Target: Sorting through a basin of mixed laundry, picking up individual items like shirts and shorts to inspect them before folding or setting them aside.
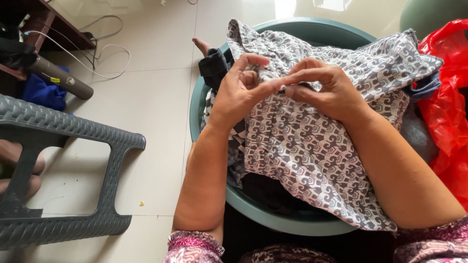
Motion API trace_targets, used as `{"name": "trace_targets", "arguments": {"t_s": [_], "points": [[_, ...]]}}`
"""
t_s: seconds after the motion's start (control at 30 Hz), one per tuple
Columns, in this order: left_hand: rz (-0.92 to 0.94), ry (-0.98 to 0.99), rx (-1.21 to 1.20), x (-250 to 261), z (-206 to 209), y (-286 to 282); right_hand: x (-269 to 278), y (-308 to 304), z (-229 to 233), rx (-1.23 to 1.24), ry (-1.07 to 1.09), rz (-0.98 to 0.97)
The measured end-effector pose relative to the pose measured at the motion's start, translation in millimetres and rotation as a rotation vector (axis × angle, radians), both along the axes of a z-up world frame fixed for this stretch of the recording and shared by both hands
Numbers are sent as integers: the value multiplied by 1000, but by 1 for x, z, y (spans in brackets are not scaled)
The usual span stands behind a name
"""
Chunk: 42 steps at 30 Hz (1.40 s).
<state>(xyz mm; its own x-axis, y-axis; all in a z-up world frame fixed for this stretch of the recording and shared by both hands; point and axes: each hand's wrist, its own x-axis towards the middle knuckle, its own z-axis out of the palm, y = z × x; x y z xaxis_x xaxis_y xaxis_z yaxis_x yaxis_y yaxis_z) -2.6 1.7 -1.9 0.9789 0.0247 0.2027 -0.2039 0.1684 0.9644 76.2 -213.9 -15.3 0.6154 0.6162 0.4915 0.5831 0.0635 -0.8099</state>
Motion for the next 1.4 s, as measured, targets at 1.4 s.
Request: {"name": "trace_targets", "arguments": {"t_s": [1.4], "points": [[289, 229, 981, -10, 21, -8, -46, -157, -26, -247, 160, -780]]}}
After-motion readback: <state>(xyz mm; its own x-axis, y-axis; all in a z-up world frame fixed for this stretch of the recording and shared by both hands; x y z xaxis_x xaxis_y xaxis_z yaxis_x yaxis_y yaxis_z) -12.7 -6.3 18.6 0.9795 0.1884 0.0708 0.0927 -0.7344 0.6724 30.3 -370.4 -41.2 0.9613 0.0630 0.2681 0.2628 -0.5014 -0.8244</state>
